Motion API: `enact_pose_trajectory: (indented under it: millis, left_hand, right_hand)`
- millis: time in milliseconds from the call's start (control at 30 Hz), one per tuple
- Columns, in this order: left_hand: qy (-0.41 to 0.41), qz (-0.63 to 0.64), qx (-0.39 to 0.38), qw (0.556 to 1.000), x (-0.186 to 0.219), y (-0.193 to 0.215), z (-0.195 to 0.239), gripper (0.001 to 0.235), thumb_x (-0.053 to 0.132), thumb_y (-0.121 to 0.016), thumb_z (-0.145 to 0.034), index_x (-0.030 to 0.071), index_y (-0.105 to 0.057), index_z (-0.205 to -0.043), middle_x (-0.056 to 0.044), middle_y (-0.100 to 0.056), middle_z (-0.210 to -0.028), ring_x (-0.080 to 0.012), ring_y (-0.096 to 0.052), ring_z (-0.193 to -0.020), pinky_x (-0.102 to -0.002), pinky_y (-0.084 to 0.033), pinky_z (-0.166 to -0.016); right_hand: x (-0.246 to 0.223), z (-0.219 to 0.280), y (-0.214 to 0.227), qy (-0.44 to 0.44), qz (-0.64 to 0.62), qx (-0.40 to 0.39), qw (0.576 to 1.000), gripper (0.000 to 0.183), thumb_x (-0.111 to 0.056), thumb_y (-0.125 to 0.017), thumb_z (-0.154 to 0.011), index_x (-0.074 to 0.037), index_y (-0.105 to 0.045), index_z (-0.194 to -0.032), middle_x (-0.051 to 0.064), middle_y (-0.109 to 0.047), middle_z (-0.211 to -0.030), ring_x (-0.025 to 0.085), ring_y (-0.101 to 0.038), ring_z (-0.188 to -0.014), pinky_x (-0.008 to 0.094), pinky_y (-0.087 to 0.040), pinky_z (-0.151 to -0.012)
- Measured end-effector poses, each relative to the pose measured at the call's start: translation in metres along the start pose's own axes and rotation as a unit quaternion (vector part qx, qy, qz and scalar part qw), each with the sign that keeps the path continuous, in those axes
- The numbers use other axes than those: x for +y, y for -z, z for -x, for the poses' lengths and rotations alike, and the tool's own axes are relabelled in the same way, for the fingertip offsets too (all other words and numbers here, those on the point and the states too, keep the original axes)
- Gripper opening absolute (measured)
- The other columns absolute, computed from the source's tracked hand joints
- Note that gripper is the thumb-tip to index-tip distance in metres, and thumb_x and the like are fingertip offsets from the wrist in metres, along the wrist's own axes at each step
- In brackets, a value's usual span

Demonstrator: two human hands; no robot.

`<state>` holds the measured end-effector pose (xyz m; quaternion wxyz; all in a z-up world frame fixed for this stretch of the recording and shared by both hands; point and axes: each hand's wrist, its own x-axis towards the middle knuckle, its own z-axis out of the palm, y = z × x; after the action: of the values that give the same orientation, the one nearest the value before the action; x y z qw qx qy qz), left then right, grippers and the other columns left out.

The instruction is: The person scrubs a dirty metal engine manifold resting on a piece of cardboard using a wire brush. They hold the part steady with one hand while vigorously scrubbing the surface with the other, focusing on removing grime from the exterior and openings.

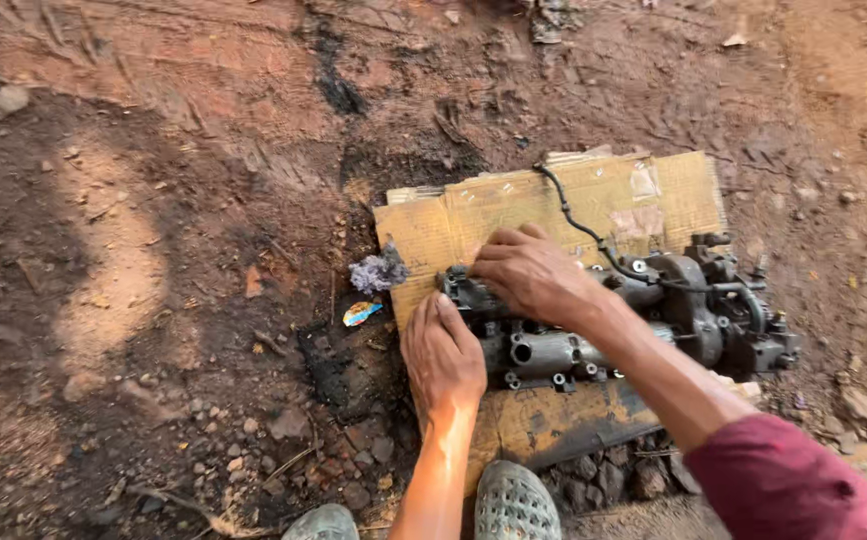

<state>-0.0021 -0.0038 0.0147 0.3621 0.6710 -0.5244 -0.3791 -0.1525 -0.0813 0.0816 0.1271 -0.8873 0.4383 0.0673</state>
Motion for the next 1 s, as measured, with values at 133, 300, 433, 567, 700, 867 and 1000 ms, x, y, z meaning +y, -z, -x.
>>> enact_pose_trajectory:
  millis: [133,300,433,567,700,867,1000]
  left_hand:
    - [0.015,0.004,-0.016,1.0,-0.001,0.003,0.003,0.049,0.03,-0.033,-0.109,-0.006,-0.066,-0.119,-0.023,-0.068,-0.121,-0.0408,-0.06,-0.116,-0.05,-0.042,-0.104]
    - [0.034,0.0,-0.035,0.999,0.005,0.002,0.0,0.051,0.031,-0.032,-0.109,-0.005,-0.066,-0.12,-0.022,-0.068,-0.121,-0.0402,-0.06,-0.117,-0.05,-0.042,-0.104]
    - [0.019,-0.007,-0.021,1.0,-0.002,0.003,0.0,0.051,0.03,-0.032,-0.11,-0.007,-0.065,-0.12,-0.023,-0.067,-0.123,-0.0404,-0.06,-0.118,-0.05,-0.041,-0.106]
    - [0.029,-0.006,-0.034,0.999,0.001,-0.003,0.007,0.049,0.031,-0.033,-0.109,-0.005,-0.066,-0.117,-0.022,-0.069,-0.121,-0.04,-0.06,-0.118,-0.049,-0.043,-0.105]
    - [0.013,-0.004,0.0,1.0,-0.002,-0.002,0.0,0.049,0.029,-0.035,-0.109,-0.006,-0.067,-0.118,-0.023,-0.069,-0.121,-0.0409,-0.06,-0.116,-0.049,-0.043,-0.104]
    - [0.032,0.003,-0.019,0.999,0.001,-0.007,0.005,0.049,0.03,-0.035,-0.109,-0.005,-0.068,-0.116,-0.023,-0.069,-0.119,-0.0413,-0.061,-0.116,-0.049,-0.043,-0.104]
    - [0.007,-0.006,0.011,1.0,-0.004,-0.002,0.0,0.049,0.03,-0.035,-0.109,-0.007,-0.067,-0.118,-0.024,-0.069,-0.121,-0.0417,-0.061,-0.117,-0.05,-0.042,-0.104]
  right_hand:
    - [-0.009,0.008,-0.001,-0.058,-0.022,-0.013,0.998,0.024,-0.022,-0.065,-0.091,-0.01,-0.075,-0.109,0.003,-0.069,-0.105,0.025,-0.057,-0.106,0.041,-0.042,-0.091]
    - [-0.022,0.021,0.004,-0.088,-0.012,0.029,0.996,0.021,-0.02,-0.067,-0.089,-0.009,-0.074,-0.106,0.005,-0.062,-0.099,0.026,-0.055,-0.102,0.041,-0.042,-0.085]
    - [-0.031,0.025,-0.003,-0.09,0.015,0.048,0.995,0.023,-0.017,-0.067,-0.086,-0.008,-0.073,-0.106,0.004,-0.062,-0.099,0.025,-0.055,-0.1,0.041,-0.042,-0.084]
    - [-0.028,0.038,-0.002,-0.088,0.006,0.026,0.996,0.02,-0.018,-0.069,-0.086,-0.01,-0.073,-0.103,0.004,-0.062,-0.099,0.026,-0.056,-0.101,0.041,-0.043,-0.086]
    - [-0.026,0.024,0.0,-0.054,0.066,0.033,0.996,0.028,-0.016,-0.068,-0.081,-0.007,-0.073,-0.107,0.005,-0.062,-0.098,0.025,-0.056,-0.101,0.042,-0.043,-0.084]
    - [-0.027,0.032,0.006,-0.06,0.043,0.026,0.997,0.023,-0.018,-0.069,-0.087,-0.011,-0.073,-0.108,0.003,-0.062,-0.1,0.025,-0.056,-0.104,0.041,-0.044,-0.091]
    - [-0.025,0.026,-0.003,-0.024,0.062,0.021,0.998,0.033,-0.02,-0.07,-0.082,-0.008,-0.072,-0.113,0.003,-0.062,-0.1,0.024,-0.056,-0.1,0.04,-0.043,-0.086]
